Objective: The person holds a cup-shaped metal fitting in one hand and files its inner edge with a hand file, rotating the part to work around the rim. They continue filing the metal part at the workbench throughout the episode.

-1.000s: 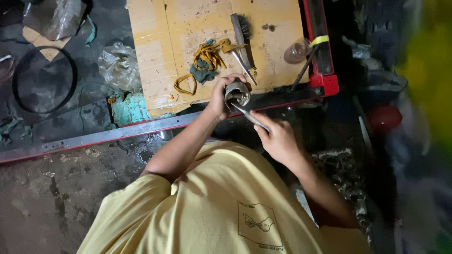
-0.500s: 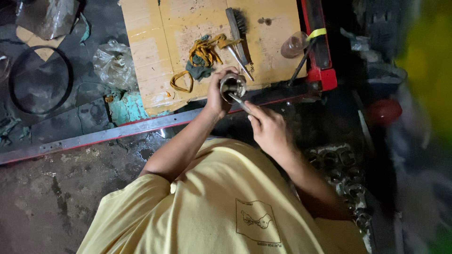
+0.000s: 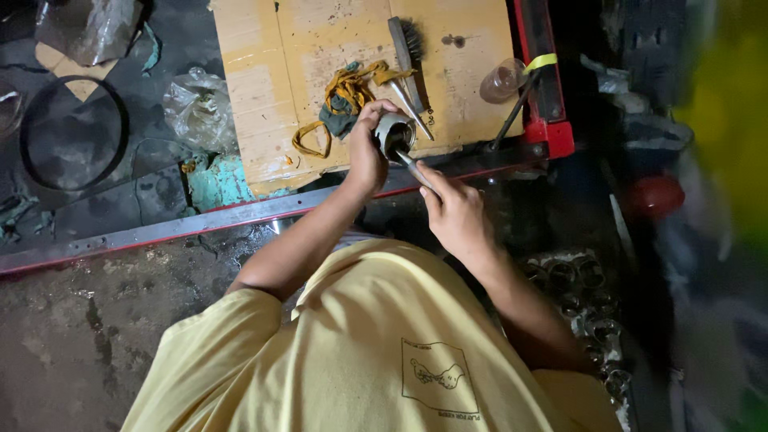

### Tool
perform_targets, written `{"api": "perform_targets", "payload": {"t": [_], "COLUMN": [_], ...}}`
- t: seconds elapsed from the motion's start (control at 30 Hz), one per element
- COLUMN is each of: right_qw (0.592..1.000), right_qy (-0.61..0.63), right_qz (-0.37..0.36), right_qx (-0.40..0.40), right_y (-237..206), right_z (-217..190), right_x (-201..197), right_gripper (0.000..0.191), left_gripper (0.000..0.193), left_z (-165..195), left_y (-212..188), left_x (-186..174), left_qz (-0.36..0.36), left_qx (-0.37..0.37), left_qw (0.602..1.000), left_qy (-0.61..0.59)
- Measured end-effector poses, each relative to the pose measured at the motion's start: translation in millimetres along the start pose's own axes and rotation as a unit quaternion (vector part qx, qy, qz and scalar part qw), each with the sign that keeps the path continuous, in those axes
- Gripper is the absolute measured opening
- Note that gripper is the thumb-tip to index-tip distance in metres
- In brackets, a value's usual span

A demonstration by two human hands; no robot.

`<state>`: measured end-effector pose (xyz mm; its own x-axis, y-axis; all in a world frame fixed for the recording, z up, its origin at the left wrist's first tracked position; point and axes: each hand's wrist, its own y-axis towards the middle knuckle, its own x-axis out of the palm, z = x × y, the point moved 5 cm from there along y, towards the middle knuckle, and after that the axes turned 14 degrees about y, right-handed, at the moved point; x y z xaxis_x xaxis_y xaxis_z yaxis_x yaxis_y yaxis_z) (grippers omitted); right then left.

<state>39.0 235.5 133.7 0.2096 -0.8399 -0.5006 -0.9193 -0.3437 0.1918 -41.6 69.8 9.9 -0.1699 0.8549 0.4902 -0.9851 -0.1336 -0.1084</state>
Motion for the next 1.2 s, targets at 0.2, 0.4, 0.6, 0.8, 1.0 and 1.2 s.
{"api": "perform_targets", "payload": {"t": [0.2, 0.4, 0.6, 0.8, 1.0, 1.2], "right_qw": [0.983, 0.981, 0.978, 0.943, 0.986, 0.934], "right_qy": [0.047, 0.090, 0.137, 0.303, 0.160, 0.248], "right_qz": [-0.030, -0.015, -0.013, -0.070, -0.035, -0.122], "right_qx": [0.172, 0.174, 0.158, 0.115, 0.010, 0.224], "right_y": [-9.4, -5.4, -3.6, 0.5, 2.2, -16.0], "right_z": [25.6, 29.9, 33.6, 44.1, 46.7, 68.2], "right_x": [-3.7, 8.5, 9.1, 30.7, 21.6, 42.2], "right_gripper": [0.038, 0.036, 0.037, 0.038, 0.035, 0.044], "left_gripper": [0.033, 0.034, 0.031, 0.036, 0.036, 0.033], "left_z": [-0.2, 1.3, 12.5, 27.5, 25.4, 13.2], "left_y": [-5.9, -4.9, -4.2, -6.9, -7.5, -23.7], "left_x": [2.7, -7.6, -8.3, -17.5, -19.8, -31.4], "left_qz": [-0.016, 0.006, 0.020, 0.015, 0.042, 0.031], "left_qx": [0.031, 0.050, 0.077, 0.075, 0.113, 0.103], "left_qw": [0.998, 0.993, 0.993, 0.974, 0.977, 0.982], "left_qy": [0.057, 0.104, 0.082, 0.215, 0.175, 0.155]}}
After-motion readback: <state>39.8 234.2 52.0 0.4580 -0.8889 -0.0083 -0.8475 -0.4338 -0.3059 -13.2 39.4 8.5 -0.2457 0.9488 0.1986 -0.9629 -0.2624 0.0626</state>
